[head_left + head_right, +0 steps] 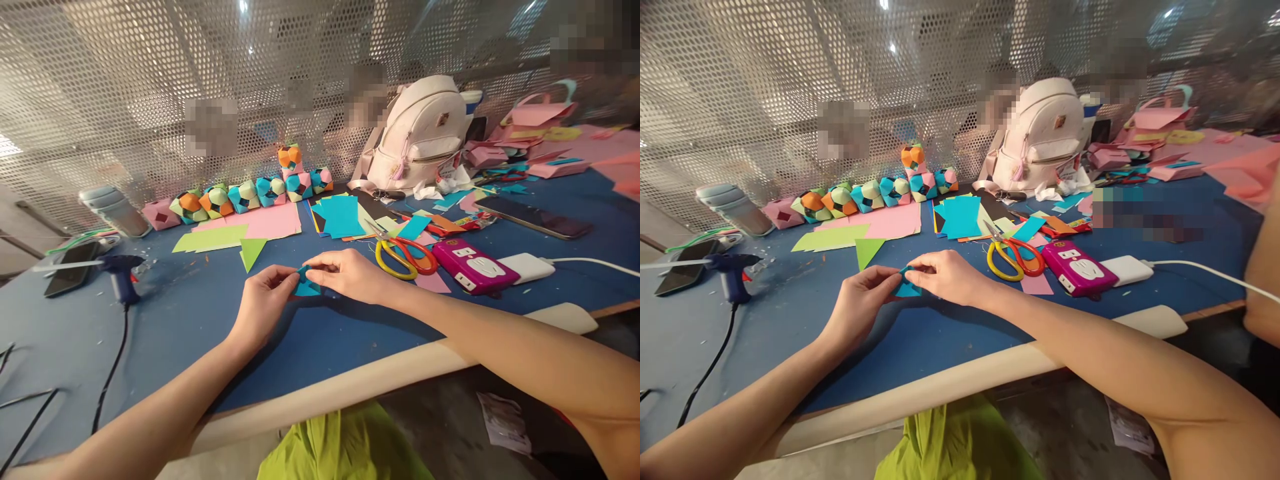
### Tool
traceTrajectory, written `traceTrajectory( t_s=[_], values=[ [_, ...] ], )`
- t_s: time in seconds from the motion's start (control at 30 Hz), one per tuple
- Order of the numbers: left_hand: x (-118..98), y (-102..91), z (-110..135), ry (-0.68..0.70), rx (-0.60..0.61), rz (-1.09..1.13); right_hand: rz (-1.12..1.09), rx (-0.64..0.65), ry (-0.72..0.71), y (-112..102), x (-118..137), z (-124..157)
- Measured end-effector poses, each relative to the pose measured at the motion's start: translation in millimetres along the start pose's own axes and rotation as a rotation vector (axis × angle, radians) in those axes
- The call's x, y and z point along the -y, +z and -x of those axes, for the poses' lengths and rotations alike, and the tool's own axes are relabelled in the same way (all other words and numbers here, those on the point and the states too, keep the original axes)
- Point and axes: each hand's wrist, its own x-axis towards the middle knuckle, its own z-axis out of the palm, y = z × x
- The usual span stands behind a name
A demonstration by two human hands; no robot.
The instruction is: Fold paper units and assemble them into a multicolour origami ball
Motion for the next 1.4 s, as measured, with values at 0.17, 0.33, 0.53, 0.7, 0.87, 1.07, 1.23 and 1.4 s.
traceTrajectory(
  t_s=[0.17, 0.33, 0.53, 0.7, 0.87, 1.07, 1.23, 1.4],
  values=[
    [1.0, 0.8, -1.0, -0.036, 0.033, 0.15, 0.057, -0.019, 0.046, 1.9, 1.3, -0.9],
    [3.3, -0.6, 1.0, -0.043, 0.078, 0.16, 0.085, -0.081, 0.029, 3.9, 2.8, 0.0],
    [7.7, -2.6, -0.5, -0.005, 0.09, 0.032, 0.081, -0.102, -0.026, 4.9, 3.5, 1.9],
    [3.8, -0.1, 1.9, 0.017, 0.083, -0.027, 0.054, -0.092, -0.015, 5.8, 4.3, 2.6],
    [2.5, -1.1, 3.3, 0.064, 0.064, -0.118, 0.015, -0.076, -0.007, 6.8, 5.7, 3.6],
    [5.6, -3.5, 2.8, 0.112, 0.008, -0.189, -0.06, -0.018, 0.029, 5.2, 10.4, 4.4],
    [3.7, -2.5, 4.2, 0.121, 0.011, -0.196, -0.07, -0.011, 0.048, 4.2, 12.1, 3.6],
    [1.7, -1.5, 6.2, 0.099, 0.037, -0.188, -0.067, -0.051, 0.064, 5.5, 10.1, 2.8]
  ],
)
